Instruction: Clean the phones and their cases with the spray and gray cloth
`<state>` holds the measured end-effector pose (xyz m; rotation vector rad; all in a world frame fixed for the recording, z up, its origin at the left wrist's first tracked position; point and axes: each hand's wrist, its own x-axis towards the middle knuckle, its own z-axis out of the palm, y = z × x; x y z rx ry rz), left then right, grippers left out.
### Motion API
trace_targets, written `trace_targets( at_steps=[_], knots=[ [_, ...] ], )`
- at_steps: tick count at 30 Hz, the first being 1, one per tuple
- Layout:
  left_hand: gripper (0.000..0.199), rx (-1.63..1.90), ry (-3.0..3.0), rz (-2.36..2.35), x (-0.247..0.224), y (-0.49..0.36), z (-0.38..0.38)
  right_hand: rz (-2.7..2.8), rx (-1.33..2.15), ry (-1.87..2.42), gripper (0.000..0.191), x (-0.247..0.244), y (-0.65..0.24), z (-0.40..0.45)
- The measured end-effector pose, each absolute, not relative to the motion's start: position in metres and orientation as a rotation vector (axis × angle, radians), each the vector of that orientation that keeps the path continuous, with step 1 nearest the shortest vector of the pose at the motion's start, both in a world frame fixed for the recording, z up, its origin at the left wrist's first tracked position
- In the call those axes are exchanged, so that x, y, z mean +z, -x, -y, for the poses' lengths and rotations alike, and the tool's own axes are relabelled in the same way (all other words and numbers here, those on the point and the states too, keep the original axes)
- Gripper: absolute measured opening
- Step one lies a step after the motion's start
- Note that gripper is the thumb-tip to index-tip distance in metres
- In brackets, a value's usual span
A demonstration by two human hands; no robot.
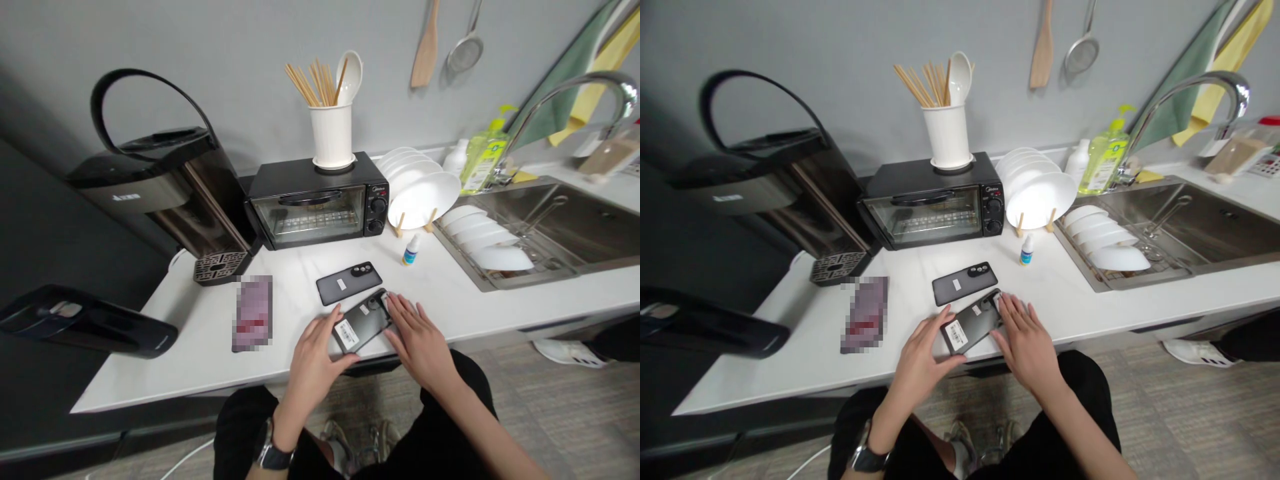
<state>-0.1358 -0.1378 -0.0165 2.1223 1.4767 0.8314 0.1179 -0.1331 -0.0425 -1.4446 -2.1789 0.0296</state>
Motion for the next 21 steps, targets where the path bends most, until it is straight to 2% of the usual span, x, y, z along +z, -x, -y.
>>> trace_targets(
  at_steps=[4,8,12,16,21],
  knots=[
    [0.1,0.815,-2.127,-1.473,-0.018,0.135,0.138,2.225,0.103,1.367,0.06,-0.035,-0.083,0.124],
    [0.091,0.837,-2.129,-1.5,-0.024,0.137,0.142,2.35,0.247,1.189,0.065,-0.024,-0.038,0.151],
    [0.101,0.83,-2.096,-1.553,-0.025,0.137,0.145,2.44,0.274,1.134,0.064,-0.026,-0.054,0.17],
    [0.115,0.842,-2.103,-1.543,-0.021,0.136,0.141,2.299,0.109,1.346,0.063,-0.038,-0.103,0.152],
    [0.117,0.83,-2.058,-1.537,-0.017,0.135,0.138,2.133,0.002,1.498,0.062,-0.043,-0.103,0.118]
  ],
)
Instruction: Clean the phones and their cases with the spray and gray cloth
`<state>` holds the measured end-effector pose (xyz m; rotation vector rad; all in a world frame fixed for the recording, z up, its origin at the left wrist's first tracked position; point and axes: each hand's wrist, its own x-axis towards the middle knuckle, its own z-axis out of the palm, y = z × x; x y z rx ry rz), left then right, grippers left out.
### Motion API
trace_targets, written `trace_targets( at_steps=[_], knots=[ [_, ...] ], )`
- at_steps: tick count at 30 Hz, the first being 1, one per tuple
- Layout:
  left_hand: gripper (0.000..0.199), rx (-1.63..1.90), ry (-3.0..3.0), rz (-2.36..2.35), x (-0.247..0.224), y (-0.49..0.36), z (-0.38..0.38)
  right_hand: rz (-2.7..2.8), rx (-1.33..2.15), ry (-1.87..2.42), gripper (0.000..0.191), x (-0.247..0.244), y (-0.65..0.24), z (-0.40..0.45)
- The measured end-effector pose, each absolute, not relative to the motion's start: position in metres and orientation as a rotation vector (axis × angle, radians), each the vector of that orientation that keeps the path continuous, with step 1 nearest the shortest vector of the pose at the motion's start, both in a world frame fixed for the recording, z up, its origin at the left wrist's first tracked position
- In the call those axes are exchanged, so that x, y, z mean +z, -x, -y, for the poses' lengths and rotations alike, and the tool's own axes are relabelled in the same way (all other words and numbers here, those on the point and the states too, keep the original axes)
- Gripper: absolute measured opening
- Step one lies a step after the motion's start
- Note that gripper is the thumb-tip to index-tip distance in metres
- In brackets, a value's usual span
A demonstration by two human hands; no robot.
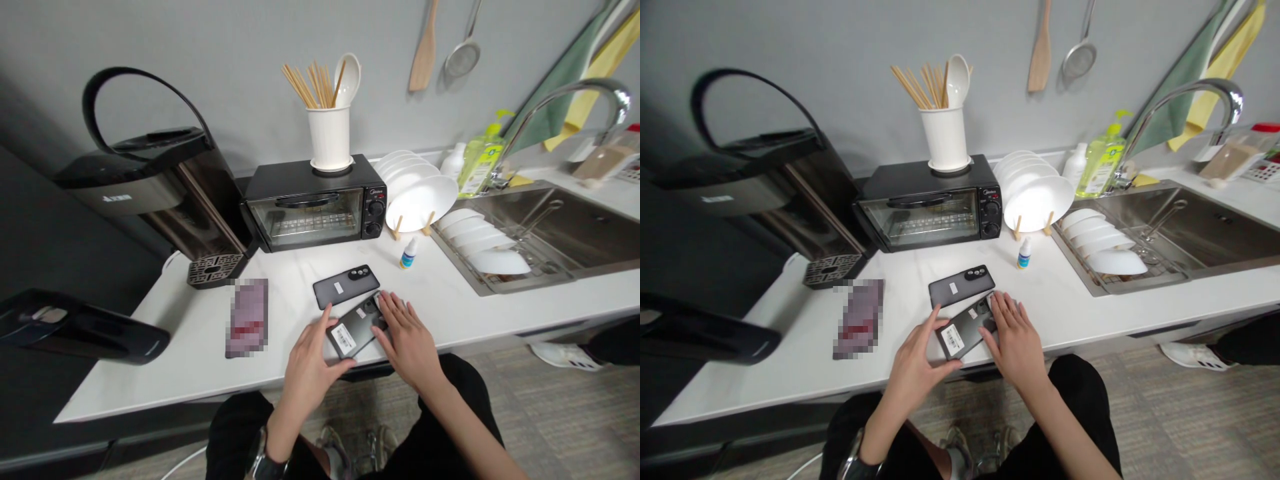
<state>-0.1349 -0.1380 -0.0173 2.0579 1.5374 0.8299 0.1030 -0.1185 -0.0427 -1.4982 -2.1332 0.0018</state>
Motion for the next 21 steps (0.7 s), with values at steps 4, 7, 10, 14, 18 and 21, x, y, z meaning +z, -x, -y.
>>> trace_targets(
  at_steps=[4,7,10,14,18,21],
  knots=[
    [0.109,0.825,-2.068,-1.529,-0.02,0.137,0.138,2.246,0.133,1.339,0.058,-0.029,-0.054,0.133],
    [0.107,0.799,-2.089,-1.534,-0.024,0.137,0.139,2.375,0.272,1.149,0.065,-0.02,-0.033,0.159],
    [0.108,0.75,-2.11,-1.558,-0.025,0.136,0.14,2.433,0.276,1.134,0.064,-0.02,-0.044,0.173],
    [0.114,0.745,-2.132,-1.558,-0.022,0.133,0.139,2.348,0.069,1.34,0.061,-0.034,-0.088,0.158],
    [0.118,0.749,-2.124,-1.537,-0.018,0.132,0.138,2.168,-0.078,1.557,0.059,-0.044,-0.111,0.129],
    [0.116,0.758,-2.126,-1.518,-0.019,0.132,0.138,2.184,-0.022,1.525,0.058,-0.037,-0.091,0.125]
  ],
)
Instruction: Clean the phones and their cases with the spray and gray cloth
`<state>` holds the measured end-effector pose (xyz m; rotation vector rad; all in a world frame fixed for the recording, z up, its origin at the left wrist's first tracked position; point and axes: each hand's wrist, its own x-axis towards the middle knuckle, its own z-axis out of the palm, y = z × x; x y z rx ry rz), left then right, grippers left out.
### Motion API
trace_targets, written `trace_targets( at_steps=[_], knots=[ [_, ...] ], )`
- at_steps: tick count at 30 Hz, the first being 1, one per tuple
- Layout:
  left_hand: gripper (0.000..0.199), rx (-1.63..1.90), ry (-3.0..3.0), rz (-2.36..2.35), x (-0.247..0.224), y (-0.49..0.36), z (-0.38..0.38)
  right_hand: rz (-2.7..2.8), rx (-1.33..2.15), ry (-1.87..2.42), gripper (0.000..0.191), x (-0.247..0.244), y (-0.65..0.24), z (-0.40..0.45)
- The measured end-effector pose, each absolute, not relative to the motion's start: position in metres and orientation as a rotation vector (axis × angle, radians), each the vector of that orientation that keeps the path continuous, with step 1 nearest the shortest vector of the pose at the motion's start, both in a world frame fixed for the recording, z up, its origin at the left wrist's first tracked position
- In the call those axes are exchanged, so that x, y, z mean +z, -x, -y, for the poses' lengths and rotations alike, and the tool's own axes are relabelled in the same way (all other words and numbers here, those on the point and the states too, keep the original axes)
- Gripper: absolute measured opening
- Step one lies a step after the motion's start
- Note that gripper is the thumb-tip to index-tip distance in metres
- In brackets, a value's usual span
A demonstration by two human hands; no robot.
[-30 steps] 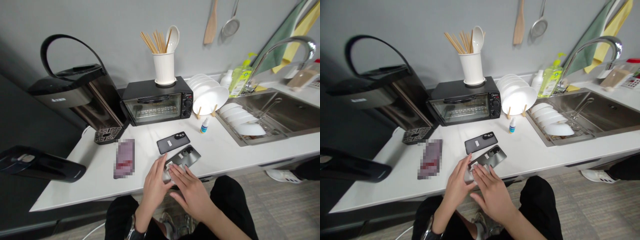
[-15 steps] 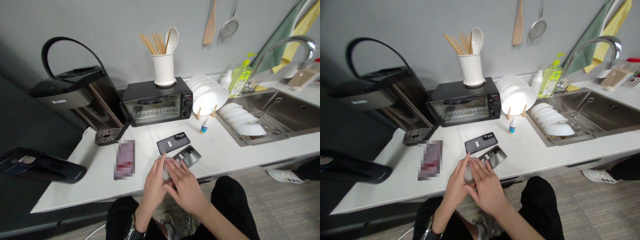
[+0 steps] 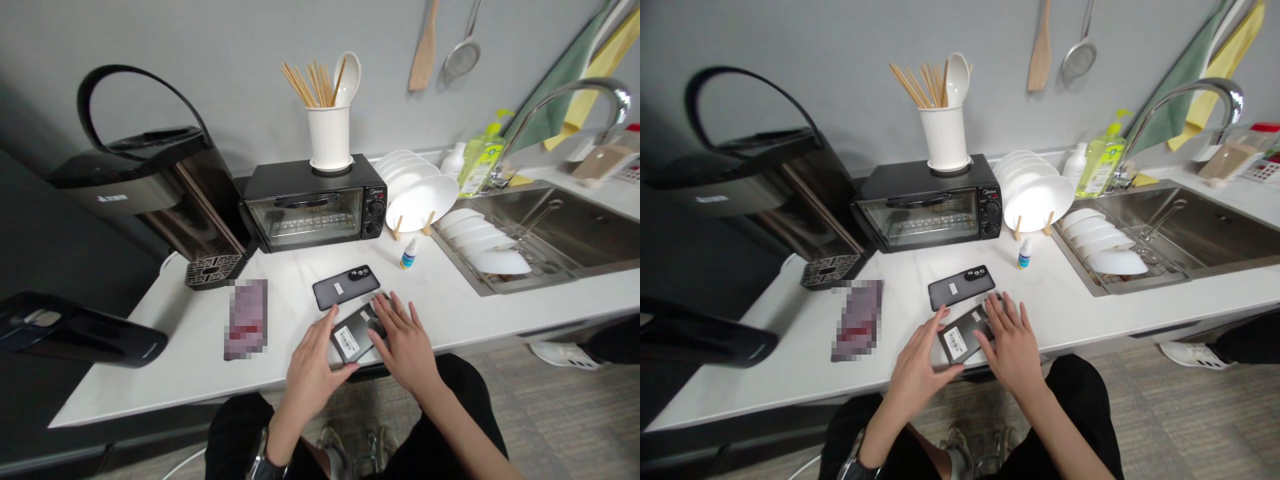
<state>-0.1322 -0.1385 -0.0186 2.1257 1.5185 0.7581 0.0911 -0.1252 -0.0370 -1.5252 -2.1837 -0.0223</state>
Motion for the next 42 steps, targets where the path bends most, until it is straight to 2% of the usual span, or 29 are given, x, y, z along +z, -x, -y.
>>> trace_targets(
  at_steps=[7,16,19,25,29,34,38,42],
  knots=[
    [0.11,0.731,-2.189,-1.518,-0.023,0.135,0.141,2.438,0.266,1.122,0.064,-0.017,-0.047,0.169],
    [0.116,0.716,-2.155,-1.527,-0.015,0.13,0.139,2.158,-0.051,1.57,0.058,-0.044,-0.121,0.132],
    [0.114,0.721,-2.152,-1.513,-0.015,0.131,0.139,2.169,0.004,1.534,0.06,-0.036,-0.098,0.126],
    [0.108,0.741,-2.153,-1.465,-0.019,0.134,0.14,2.414,0.279,1.144,0.063,-0.018,-0.054,0.16],
    [0.111,0.724,-2.108,-1.496,-0.016,0.132,0.14,2.379,0.177,1.268,0.06,-0.031,-0.082,0.173],
    [0.115,0.729,-2.112,-1.493,-0.011,0.13,0.139,2.134,-0.043,1.567,0.058,-0.046,-0.114,0.148],
    [0.112,0.718,-2.114,-1.5,-0.01,0.13,0.14,2.052,-0.069,1.625,0.055,-0.041,-0.097,0.121],
    [0.104,0.735,-2.121,-1.479,-0.016,0.133,0.141,2.198,0.059,1.468,0.055,-0.027,-0.058,0.13]
  ],
)
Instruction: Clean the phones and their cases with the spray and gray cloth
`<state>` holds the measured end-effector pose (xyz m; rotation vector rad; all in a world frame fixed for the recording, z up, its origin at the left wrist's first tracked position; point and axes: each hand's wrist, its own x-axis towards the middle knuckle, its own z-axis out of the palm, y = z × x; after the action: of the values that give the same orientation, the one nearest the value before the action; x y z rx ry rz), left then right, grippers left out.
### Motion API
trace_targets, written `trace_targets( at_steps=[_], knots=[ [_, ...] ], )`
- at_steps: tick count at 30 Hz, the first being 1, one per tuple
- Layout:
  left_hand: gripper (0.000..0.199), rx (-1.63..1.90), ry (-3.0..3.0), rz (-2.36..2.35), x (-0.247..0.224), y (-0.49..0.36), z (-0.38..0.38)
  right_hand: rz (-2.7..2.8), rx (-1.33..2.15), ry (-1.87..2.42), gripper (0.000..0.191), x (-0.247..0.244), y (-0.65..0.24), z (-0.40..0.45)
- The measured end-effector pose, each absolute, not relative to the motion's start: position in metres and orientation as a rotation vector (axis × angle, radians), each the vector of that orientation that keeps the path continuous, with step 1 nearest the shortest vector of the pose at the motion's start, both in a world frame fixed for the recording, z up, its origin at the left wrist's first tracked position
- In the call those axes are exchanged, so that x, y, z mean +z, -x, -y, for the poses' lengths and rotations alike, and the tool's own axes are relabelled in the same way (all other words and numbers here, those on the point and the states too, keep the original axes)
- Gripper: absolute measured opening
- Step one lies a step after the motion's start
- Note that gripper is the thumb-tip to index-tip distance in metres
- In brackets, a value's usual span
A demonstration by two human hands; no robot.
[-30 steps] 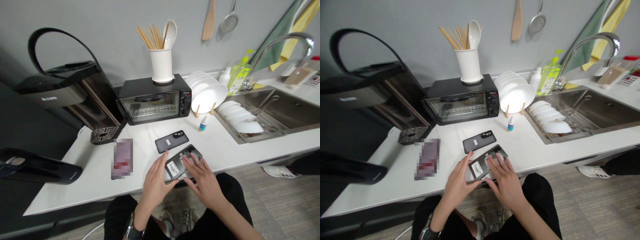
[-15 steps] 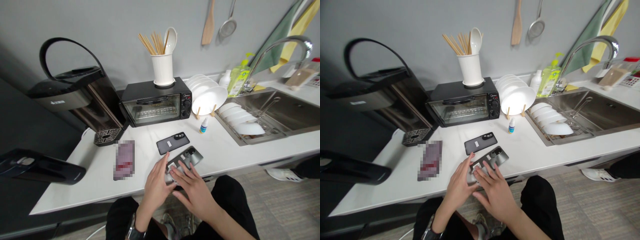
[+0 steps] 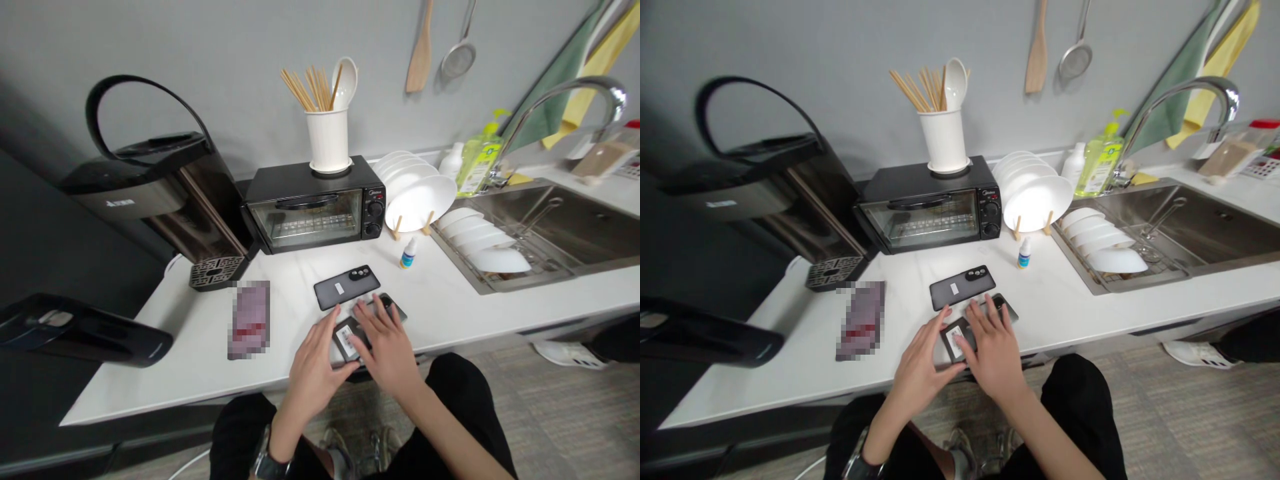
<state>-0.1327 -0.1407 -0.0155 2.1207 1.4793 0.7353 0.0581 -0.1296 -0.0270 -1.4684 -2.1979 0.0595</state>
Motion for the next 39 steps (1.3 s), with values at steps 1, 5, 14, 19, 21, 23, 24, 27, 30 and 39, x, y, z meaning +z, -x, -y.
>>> trace_targets(
  at_steps=[1,5,14,19,21,23,24,27,30,39],
  knots=[
    [0.103,0.743,-2.131,-1.471,-0.018,0.134,0.141,2.259,0.097,1.393,0.057,-0.024,-0.05,0.138],
    [0.107,0.728,-2.139,-1.469,-0.022,0.135,0.142,2.417,0.17,1.206,0.064,-0.022,-0.046,0.172],
    [0.11,0.71,-2.077,-1.509,-0.012,0.13,0.14,2.068,-0.087,1.615,0.056,-0.046,-0.109,0.136],
    [0.106,0.733,-2.092,-1.496,-0.016,0.132,0.14,2.146,0.004,1.493,0.057,-0.032,-0.069,0.132],
    [0.105,0.739,-2.125,-1.472,-0.019,0.134,0.141,2.279,0.099,1.353,0.06,-0.025,-0.05,0.146],
    [0.107,0.733,-2.146,-1.455,-0.021,0.135,0.141,2.375,0.159,1.253,0.065,-0.023,-0.041,0.163],
    [0.108,0.724,-2.142,-1.458,-0.022,0.136,0.141,2.397,0.163,1.238,0.066,-0.023,-0.042,0.171],
    [0.109,0.712,-2.094,-1.492,-0.019,0.134,0.14,2.363,0.098,1.32,0.064,-0.031,-0.061,0.179],
    [0.111,0.724,-2.064,-1.501,-0.013,0.132,0.14,2.218,-0.009,1.49,0.062,-0.043,-0.091,0.164],
    [0.104,0.732,-2.098,-1.482,-0.016,0.133,0.141,2.282,0.123,1.36,0.061,-0.024,-0.063,0.135]
  ],
)
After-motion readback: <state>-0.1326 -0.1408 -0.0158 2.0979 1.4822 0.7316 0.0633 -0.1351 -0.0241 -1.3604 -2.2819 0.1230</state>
